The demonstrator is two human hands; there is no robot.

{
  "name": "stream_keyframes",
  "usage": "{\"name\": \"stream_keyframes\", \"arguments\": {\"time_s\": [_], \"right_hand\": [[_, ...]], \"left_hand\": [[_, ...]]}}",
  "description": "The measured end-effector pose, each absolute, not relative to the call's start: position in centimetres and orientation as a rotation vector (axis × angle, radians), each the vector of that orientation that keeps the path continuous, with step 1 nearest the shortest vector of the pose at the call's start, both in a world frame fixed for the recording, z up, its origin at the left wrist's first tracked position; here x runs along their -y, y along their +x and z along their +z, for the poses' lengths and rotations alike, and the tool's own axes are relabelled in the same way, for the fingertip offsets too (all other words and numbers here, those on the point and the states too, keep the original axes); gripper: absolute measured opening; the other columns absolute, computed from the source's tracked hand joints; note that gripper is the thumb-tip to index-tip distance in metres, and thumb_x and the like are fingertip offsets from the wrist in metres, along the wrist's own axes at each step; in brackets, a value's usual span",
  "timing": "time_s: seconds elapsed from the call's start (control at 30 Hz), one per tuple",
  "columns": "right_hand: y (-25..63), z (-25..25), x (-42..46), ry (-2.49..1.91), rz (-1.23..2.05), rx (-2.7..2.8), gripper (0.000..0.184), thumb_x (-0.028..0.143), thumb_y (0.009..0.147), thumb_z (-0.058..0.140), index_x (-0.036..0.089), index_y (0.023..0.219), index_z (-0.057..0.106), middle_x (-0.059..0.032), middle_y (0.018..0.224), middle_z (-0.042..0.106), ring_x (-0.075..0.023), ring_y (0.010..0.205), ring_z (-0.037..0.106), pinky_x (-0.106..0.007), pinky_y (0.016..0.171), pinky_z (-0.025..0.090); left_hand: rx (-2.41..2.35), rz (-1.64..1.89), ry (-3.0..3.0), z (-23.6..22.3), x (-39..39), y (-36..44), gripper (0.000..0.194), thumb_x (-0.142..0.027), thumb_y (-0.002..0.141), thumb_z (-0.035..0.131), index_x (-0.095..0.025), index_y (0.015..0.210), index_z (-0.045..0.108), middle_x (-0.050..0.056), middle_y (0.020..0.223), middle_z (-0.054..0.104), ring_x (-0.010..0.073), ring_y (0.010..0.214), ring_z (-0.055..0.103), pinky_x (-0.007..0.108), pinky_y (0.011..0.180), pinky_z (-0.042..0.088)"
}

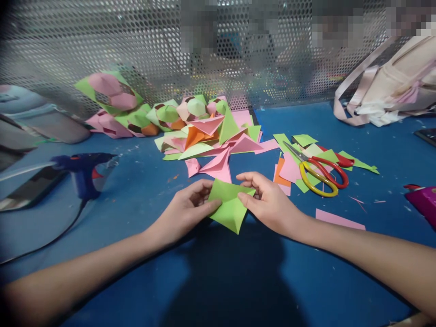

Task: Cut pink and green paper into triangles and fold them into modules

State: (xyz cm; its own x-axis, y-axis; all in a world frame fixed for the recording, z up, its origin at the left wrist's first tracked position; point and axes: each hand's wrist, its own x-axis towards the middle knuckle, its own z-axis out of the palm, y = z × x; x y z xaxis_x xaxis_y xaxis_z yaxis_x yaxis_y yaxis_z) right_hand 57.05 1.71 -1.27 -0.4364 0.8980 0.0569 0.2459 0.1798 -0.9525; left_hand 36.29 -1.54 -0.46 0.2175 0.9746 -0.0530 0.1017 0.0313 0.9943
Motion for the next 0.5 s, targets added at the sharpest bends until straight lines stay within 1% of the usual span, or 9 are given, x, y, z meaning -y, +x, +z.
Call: {"name": "stream_keyframes", "arguments": {"time_s": [0.1,0.17,0.33,0.43,0.5], "right_hand": [[56.82,-1.31,-1.65,-1.068,1.282,1.800,0.032,0.027,0.088,0.059,0.025,0.120,0.055,-0.0028,0.106,0.062,-0.0133,0.083,0.061,-0.026,0.071,0.051],[56.67,-1.39,-1.60,-1.067,1.268,1.800,0.033,0.026,0.087,0.060,0.026,0.119,0.055,-0.0023,0.107,0.062,-0.0128,0.080,0.061,-0.026,0.069,0.051],[56.45,-1.55,-1.61,-1.063,1.249,1.783,0.033,0.029,0.086,0.061,0.025,0.119,0.055,-0.0036,0.108,0.061,-0.0137,0.081,0.060,-0.028,0.070,0.053],[56.41,-1.62,-1.66,-1.047,1.249,1.755,0.030,0.030,0.087,0.061,0.023,0.115,0.057,-0.0040,0.105,0.062,-0.0155,0.090,0.061,-0.029,0.078,0.054],[56.37,-1.72,-1.66,-1.035,1.240,1.740,0.026,0.028,0.086,0.061,0.023,0.112,0.058,-0.0036,0.100,0.062,-0.0159,0.092,0.061,-0.029,0.080,0.053]], "left_hand": [[-1.079,0.962,1.259,-0.42,1.61,36.67,0.021,-0.023,0.082,0.066,-0.017,0.100,0.061,0.003,0.092,0.066,0.0155,0.085,0.062,0.025,0.074,0.048],[-1.085,0.971,1.227,-0.47,1.68,36.81,0.018,-0.025,0.082,0.066,-0.016,0.097,0.061,0.002,0.090,0.066,0.0149,0.083,0.062,0.025,0.073,0.048],[-1.159,1.061,1.236,-0.82,1.67,36.67,0.014,-0.026,0.084,0.064,-0.017,0.094,0.062,0.002,0.088,0.066,0.0138,0.080,0.060,0.024,0.071,0.048],[-1.177,1.080,1.243,-0.92,1.45,36.57,0.014,-0.024,0.083,0.065,-0.017,0.095,0.062,0.002,0.089,0.066,0.0142,0.081,0.061,0.024,0.072,0.048],[-1.202,1.063,1.273,-0.90,1.31,36.57,0.014,-0.022,0.081,0.065,-0.017,0.093,0.062,0.002,0.089,0.066,0.0145,0.081,0.061,0.025,0.073,0.048]]}}
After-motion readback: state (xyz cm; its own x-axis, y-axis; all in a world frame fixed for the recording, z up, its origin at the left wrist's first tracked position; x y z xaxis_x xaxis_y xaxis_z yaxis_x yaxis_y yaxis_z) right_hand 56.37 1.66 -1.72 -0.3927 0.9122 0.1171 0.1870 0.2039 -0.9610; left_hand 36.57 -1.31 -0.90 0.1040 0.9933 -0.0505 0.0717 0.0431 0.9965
